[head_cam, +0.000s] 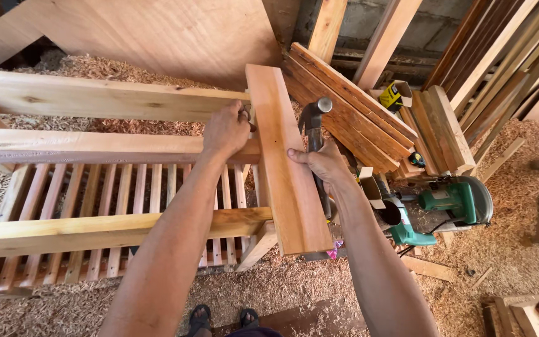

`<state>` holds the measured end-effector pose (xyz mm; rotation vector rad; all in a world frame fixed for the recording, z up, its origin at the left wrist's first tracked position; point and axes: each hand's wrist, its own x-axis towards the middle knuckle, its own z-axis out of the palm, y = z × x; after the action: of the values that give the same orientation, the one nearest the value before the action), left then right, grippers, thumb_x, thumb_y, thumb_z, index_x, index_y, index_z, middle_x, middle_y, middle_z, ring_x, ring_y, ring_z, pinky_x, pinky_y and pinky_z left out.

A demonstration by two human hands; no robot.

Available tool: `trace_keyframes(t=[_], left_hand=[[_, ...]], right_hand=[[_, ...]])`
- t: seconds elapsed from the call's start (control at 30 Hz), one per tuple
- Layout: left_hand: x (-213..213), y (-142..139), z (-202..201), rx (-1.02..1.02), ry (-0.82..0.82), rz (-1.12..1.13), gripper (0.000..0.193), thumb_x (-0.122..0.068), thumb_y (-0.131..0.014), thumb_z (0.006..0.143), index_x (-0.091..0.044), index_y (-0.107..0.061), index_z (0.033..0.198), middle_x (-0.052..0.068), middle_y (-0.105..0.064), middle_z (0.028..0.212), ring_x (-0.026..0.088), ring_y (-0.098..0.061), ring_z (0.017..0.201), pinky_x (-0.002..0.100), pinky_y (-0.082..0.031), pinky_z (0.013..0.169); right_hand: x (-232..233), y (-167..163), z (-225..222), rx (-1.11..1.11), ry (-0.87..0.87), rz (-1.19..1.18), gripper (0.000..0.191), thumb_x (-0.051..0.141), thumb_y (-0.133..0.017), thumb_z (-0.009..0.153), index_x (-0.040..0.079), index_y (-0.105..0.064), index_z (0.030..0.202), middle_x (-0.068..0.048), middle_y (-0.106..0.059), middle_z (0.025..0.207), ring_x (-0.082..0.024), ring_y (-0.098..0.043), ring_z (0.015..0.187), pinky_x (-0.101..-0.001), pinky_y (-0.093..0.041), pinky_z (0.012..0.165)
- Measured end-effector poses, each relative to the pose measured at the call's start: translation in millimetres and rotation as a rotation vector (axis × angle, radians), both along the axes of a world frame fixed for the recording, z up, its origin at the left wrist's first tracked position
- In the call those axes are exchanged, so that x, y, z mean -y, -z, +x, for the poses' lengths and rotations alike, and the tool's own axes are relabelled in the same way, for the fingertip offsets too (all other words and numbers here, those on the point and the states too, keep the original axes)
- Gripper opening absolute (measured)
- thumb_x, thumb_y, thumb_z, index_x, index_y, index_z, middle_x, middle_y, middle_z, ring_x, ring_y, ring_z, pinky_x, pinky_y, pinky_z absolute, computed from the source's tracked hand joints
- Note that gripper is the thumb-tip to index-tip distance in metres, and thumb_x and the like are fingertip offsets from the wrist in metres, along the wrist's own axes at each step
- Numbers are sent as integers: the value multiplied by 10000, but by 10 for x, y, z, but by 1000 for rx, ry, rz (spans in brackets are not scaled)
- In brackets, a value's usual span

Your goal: The person positions a wooden plank against a slatted wooden frame, measures it with a tape measure, and hammers nails to fasten the plank to the frame, adjusting the plank's alignment between hammer strikes.

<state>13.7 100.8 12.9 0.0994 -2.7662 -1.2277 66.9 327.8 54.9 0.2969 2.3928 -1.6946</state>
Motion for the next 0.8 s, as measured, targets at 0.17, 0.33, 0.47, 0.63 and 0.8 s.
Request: trace_keyframes(t=[0.17, 0.33, 0.47, 0.63, 0.8], left_hand=[[15, 87, 9, -180, -4, 67, 263, -270, -547, 968, -68, -644, 1104, 232, -686, 1115, 440, -637, 1052, 533, -477, 900], [18, 134, -18, -126, 6, 114, 227, -270, -540, 982, -78, -647, 1035, 196, -711, 1046, 392, -666, 1019, 509, -491, 868], [2, 116, -10, -100, 5, 141, 215, -256, -539, 1001, -73, -652, 1012, 181, -718, 1004, 341, -685, 977, 474, -501, 860], [-8, 81, 5, -5, 24, 152, 232, -254, -495, 1029, -90, -654, 988, 115, -712, 1005, 266, -691, 927, 429, -506, 843], [4, 82, 8, -67, -2, 168, 210, -251, -530, 1003, -82, -654, 1007, 131, -715, 1017, 290, -678, 950, 441, -493, 848]], right_hand=[[-19, 26, 20, 12, -2, -31, 309, 173, -868, 726, 9, -685, 912, -118, -745, 826, -190, -720, 686, -344, -609, 646], [-52, 76, -4, -46, -16, 10, 324, 164, -890, 752, -18, -667, 902, -130, -729, 845, -191, -698, 693, -354, -592, 658], [-54, 80, 11, -21, 0, -73, 291, 139, -860, 723, 1, -696, 921, -140, -762, 849, -202, -746, 704, -353, -628, 661], [-41, 31, 41, 8, -5, 14, 337, 158, -871, 758, -42, -694, 963, -183, -768, 869, -229, -760, 728, -355, -638, 663], [-26, 17, 64, 10, -2, -29, 330, 163, -864, 753, -33, -705, 965, -175, -770, 876, -227, -758, 727, -355, -639, 660]])
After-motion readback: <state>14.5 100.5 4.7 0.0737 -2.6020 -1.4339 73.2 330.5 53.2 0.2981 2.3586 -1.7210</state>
